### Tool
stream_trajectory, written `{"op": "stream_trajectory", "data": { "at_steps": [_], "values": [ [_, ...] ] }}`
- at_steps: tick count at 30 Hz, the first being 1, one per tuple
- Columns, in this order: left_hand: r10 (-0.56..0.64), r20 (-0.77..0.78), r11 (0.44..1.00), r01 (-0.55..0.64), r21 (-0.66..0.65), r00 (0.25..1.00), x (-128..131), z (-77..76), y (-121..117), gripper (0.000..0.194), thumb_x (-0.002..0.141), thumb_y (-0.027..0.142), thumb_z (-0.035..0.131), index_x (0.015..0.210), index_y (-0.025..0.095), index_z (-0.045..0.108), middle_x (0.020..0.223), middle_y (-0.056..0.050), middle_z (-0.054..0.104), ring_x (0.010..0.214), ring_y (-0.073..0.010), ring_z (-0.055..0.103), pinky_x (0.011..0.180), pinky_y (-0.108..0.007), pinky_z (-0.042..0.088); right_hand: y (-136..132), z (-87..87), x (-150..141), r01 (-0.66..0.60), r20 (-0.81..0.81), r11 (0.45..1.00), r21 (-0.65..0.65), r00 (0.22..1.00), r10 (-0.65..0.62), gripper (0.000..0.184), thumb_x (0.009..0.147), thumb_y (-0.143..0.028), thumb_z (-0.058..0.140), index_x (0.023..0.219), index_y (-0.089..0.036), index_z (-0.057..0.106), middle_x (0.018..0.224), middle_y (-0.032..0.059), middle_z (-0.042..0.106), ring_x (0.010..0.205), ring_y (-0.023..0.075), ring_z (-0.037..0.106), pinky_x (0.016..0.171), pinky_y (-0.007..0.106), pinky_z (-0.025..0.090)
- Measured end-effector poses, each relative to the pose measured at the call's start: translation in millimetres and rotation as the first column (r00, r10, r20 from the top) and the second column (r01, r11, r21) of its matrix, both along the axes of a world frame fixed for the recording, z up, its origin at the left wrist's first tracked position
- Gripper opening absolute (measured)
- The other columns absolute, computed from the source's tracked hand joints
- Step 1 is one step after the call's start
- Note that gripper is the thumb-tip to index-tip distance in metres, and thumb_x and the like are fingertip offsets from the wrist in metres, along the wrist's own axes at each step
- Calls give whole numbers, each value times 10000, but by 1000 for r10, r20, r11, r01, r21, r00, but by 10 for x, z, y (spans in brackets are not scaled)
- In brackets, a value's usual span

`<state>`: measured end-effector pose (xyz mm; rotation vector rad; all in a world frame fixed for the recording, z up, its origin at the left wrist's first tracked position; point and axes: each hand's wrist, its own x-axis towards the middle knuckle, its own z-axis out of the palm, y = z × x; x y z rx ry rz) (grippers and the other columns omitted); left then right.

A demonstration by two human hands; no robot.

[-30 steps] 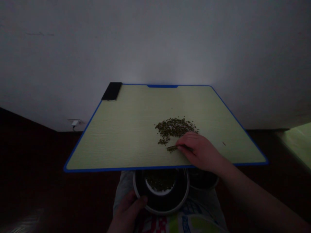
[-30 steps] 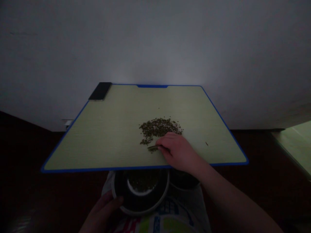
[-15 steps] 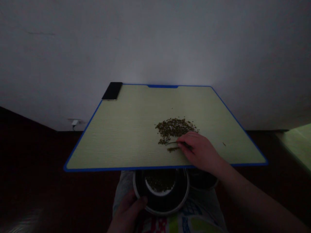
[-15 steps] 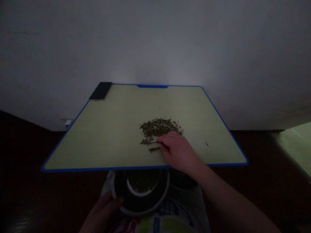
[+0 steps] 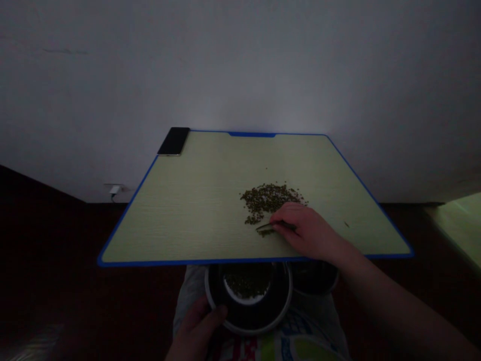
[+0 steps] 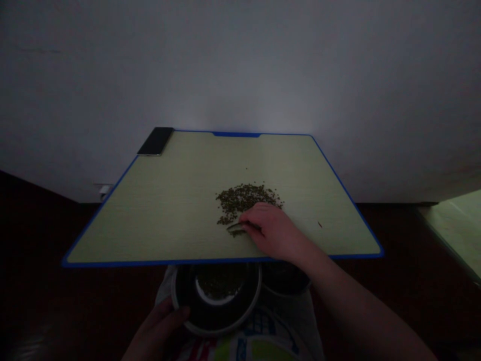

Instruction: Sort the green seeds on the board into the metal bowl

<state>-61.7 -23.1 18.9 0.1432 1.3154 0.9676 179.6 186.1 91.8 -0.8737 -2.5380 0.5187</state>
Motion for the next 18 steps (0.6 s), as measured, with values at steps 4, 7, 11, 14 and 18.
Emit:
{"op": "stream_trajectory", "data": {
  "at_steps": [4, 7, 11, 14, 18],
  "values": [
    [-33, -23, 999, 33, 5, 999, -38, -32, -3, 398, 650, 484, 931, 941, 222, 861, 953, -99, 908, 1140, -466, 794, 1134, -594, 528, -3, 27, 8, -36, 25, 999, -36, 999, 37, 172, 989, -146, 611, 989, -204, 773, 880, 48, 782, 867, 206, 697, 801, 327, 533],
    [-50, -85, 999, 49, -8, 995, -34, -21, -4, 379, 657, 501, 905, 921, 232, 859, 943, -85, 909, 1163, -466, 785, 1134, -589, 526, -15, 32, 1, -52, 18, 998, -38, 998, 52, 168, 994, -155, 606, 976, -201, 766, 866, 50, 773, 851, 204, 696, 792, 325, 530],
    [-3, -55, 1000, 2, -5, 998, 23, 36, 13, 322, 643, 483, 904, 865, 254, 860, 888, -60, 911, 1080, -453, 812, 1100, -579, 548, -15, 59, 31, -47, -16, 998, -33, 999, 46, 185, 1005, -181, 585, 973, -204, 766, 879, 58, 784, 855, 207, 716, 787, 326, 547],
    [25, -11, 1000, -25, -12, 1000, 46, 59, 24, 293, 624, 456, 909, 835, 260, 856, 854, -54, 909, 1067, -453, 817, 1097, -586, 550, -4, 114, 133, 64, -59, 997, -29, 996, -66, 186, 999, -214, 584, 974, -212, 768, 904, 64, 799, 861, 213, 741, 786, 334, 567],
    [7, -84, 999, -10, -38, 996, 22, 46, 19, 289, 644, 465, 876, 835, 249, 850, 892, -62, 911, 1133, -456, 797, 1147, -595, 512, -22, 165, 368, 252, -118, 964, -79, 958, -261, 176, 969, -280, 612, 986, -229, 780, 924, 60, 820, 842, 223, 770, 763, 341, 603]
  ]
}}
